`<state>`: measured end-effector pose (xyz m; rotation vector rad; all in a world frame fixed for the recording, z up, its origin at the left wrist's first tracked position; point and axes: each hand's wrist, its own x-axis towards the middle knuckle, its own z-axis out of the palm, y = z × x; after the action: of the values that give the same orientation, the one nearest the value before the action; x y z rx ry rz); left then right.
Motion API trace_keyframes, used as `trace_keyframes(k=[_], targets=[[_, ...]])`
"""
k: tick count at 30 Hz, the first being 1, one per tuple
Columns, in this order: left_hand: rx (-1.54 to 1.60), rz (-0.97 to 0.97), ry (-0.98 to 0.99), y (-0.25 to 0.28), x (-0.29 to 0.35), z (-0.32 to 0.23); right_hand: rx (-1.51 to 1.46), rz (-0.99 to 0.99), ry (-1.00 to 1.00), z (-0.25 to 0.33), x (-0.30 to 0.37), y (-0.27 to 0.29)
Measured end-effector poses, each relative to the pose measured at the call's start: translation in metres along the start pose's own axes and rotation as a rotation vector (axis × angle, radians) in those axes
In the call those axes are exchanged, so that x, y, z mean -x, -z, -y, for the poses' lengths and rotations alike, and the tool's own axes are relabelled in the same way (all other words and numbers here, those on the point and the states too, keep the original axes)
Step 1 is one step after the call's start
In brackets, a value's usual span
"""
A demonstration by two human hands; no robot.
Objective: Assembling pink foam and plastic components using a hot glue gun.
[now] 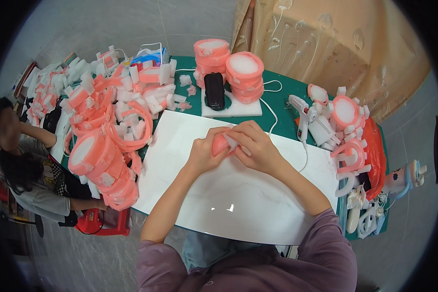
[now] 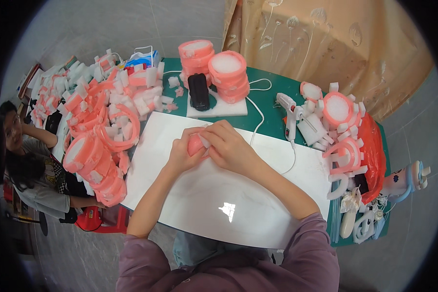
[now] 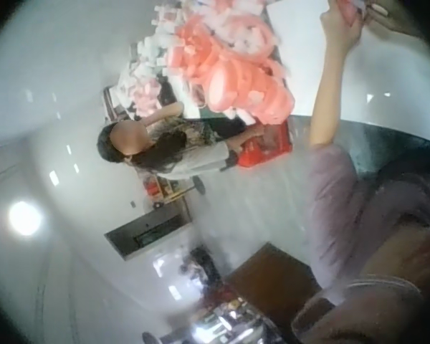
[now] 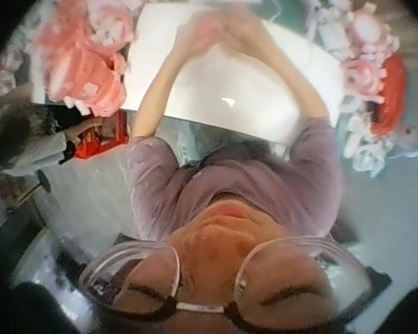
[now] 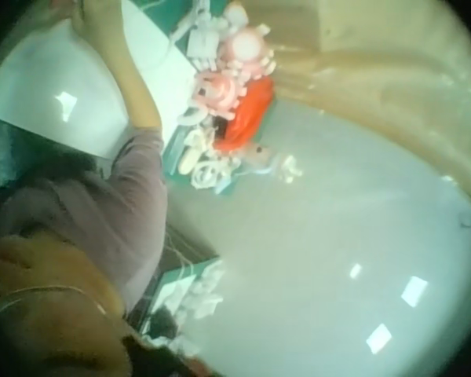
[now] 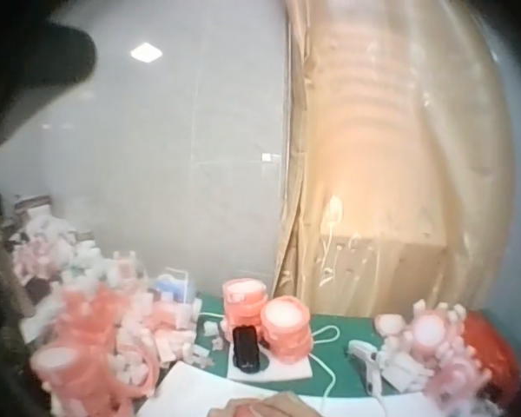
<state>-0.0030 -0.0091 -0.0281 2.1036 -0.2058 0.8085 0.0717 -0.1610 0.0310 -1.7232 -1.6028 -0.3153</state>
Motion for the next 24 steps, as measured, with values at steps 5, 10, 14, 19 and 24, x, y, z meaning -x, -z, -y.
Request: trace_keyframes(k=[5, 10, 14, 19, 24], targets=[[-0.012, 0.031, 0.003, 0.003, 0.0, 0.0, 0.09, -0.041, 0.058, 0.002, 0.003, -0.008], [-0.057, 0.013, -0.053, 0.008, -0.001, 0.002, 0.135, -0.078, 0.069, 0.007, -0.001, -0.011], [-0.03, 0.037, -0.043, 0.003, -0.002, 0.001, 0.126, -0.108, 0.069, 0.001, 0.003, -0.011], [-0.03, 0.026, 0.019, 0.002, 0.0, 0.0, 0.108, -0.115, 0.1, 0.0, 0.006, -0.012], [-0.038, 0.041, -0.039, 0.005, -0.004, -0.007, 0.139, -0.13, 0.12, 0.0, 0.007, -0.015]])
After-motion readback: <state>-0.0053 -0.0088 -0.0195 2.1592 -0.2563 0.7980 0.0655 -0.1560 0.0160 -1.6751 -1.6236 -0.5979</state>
